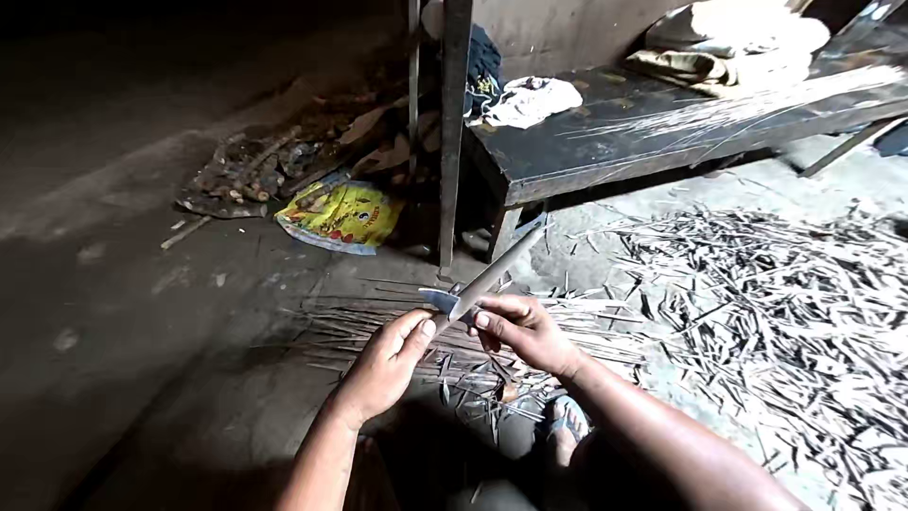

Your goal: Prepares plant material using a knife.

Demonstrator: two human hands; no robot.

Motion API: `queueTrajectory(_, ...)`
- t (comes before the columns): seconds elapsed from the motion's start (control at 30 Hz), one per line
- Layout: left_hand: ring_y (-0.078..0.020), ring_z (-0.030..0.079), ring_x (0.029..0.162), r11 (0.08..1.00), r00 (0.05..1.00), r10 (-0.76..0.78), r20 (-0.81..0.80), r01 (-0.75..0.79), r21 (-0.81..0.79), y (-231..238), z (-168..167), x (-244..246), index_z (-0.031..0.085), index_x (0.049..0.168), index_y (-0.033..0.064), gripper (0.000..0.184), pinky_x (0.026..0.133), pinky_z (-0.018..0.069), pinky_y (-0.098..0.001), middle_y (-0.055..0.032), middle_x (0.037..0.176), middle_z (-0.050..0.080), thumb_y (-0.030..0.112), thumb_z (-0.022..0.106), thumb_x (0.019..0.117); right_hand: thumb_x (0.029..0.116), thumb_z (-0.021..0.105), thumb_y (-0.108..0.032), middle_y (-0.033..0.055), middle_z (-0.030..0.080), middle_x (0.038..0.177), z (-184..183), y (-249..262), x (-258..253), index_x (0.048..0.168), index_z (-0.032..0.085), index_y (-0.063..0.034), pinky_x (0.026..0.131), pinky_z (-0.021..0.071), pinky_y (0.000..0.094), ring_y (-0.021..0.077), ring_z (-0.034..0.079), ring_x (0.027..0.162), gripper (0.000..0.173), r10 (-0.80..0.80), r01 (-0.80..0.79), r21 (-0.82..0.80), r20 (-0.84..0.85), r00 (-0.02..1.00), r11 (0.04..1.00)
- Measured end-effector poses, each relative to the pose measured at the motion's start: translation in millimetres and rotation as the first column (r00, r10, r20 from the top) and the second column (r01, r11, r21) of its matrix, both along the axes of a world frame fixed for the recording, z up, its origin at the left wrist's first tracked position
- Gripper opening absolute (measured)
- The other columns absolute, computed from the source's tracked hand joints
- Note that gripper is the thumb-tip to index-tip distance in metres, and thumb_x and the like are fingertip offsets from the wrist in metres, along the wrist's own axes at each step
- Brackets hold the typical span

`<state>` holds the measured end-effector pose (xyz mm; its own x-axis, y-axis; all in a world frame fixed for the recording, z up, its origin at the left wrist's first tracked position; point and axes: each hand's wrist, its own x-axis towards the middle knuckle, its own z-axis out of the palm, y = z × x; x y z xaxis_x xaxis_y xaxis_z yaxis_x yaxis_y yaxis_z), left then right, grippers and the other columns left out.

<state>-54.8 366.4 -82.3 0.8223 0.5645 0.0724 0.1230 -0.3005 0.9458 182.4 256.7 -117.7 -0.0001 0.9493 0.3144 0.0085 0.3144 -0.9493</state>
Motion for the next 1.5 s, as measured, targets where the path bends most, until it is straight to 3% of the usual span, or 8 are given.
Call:
queueTrajectory(0.1,-0.0021,0.064,0.085,0.987,0.999,0.031,-0.022,-0.028,0.158,-1,-2,2,0.067,0.125,0.007,0.033,0.079,0.0549,-0.0217,0.0011,0.099,0.07,0.03,0.052,0.1064,0.1064,0.054,-0.012,0.0123,0.073,0.096,2,2,-1,0.137,0.058,0.0067,0.063,0.0595,0.0316,0.0156,0.067,0.069,0.036,-0.069,0.069,-0.009,-0.078,0.995,0.998)
queueTrajectory(0.2,-0.0063,0.064,0.111,0.956,0.995,0.093,-0.033,-0.081,0.28,-5,-7,4,0.067,0.132,0.0085,0.039,0.101,0.0508,-0.0268,-0.003,0.12,0.07,0.032,0.053,0.1053,0.1056,0.055,-0.013,0.013,0.072,0.097,6,0,-5,0.14,0.052,0.0039,0.064,0.0625,0.0358,0.02,0.07,0.072,0.038,-0.003,-0.015,-0.099,-0.178,0.984,0.995)
queueTrajectory(0.37,-0.0101,0.059,0.128,0.898,0.992,0.123,-0.035,-0.097,0.428,-14,-10,8,0.055,0.149,0.0138,0.047,0.112,0.0459,-0.0315,-0.0044,0.14,0.064,0.034,0.045,0.1087,0.1057,0.052,-0.013,0.0143,0.072,0.102,7,-1,-11,0.134,0.053,-0.0024,0.055,0.0591,0.033,0.0185,0.068,0.064,0.031,0.135,-0.162,-0.056,-0.329,0.935,0.985)
queueTrajectory(0.5,-0.011,0.065,0.119,0.848,0.983,0.186,-0.008,-0.156,0.506,-15,-15,7,0.057,0.149,0.0197,0.044,0.105,0.051,-0.0323,-0.0026,0.133,0.068,0.032,0.043,0.1091,0.1068,0.05,-0.013,0.0137,0.071,0.103,11,0,-9,0.137,0.052,0.0032,0.062,0.0588,0.0327,0.0174,0.068,0.071,0.034,0.096,-0.123,-0.097,-0.249,0.964,0.988)
queueTrajectory(0.87,-0.016,0.069,0.11,0.821,0.973,0.222,-0.065,-0.15,0.55,-17,-15,8,0.056,0.149,0.0275,0.043,0.097,0.0553,-0.0361,-0.0031,0.125,0.072,0.029,0.044,0.1084,0.1047,0.051,-0.008,0.0128,0.07,0.091,16,3,7,0.145,0.046,0.0036,0.056,0.0564,0.0294,0.0144,0.064,0.062,0.042,-0.087,0.046,-0.176,-0.233,0.969,0.983)
queueTrajectory(1.1,-0.0181,0.068,0.115,0.834,0.969,0.23,-0.095,-0.146,0.533,-12,-16,-1,0.057,0.148,0.0272,0.042,0.101,0.0538,-0.0398,-0.0029,0.129,0.071,0.03,0.042,0.1088,0.1068,0.045,-0.012,0.0145,0.07,0.096,22,6,32,0.15,0.047,-0.0047,0.054,0.0542,0.0285,0.0137,0.061,0.06,0.044,-0.35,0.309,-0.18,-0.277,0.895,0.934)
queueTrajectory(1.3,-0.0077,0.062,0.125,0.871,0.983,0.17,-0.071,-0.116,0.477,-7,-22,-7,0.056,0.149,0.0264,0.042,0.111,0.0474,-0.0333,0.0064,0.14,0.065,0.032,0.045,0.1086,0.1079,0.04,-0.013,0.0145,0.069,0.099,20,4,34,0.159,0.036,-0.0134,0.054,0.0544,0.0275,0.0133,0.061,0.059,0.051,-0.29,0.259,-0.133,-0.396,0.871,0.957)
queueTrajectory(1.5,-0.0023,0.063,0.083,0.931,0.988,0.154,-0.016,-0.139,0.338,-11,-15,-4,0.058,0.147,0.0202,0.042,0.079,0.0532,-0.0206,0.001,0.111,0.071,0.028,0.044,0.1088,0.1066,0.046,-0.013,0.0118,0.071,0.095,20,-2,8,0.156,0.036,-0.0058,0.056,0.0549,0.0273,0.0122,0.062,0.061,0.052,-0.068,0.014,-0.156,-0.348,0.935,0.988)
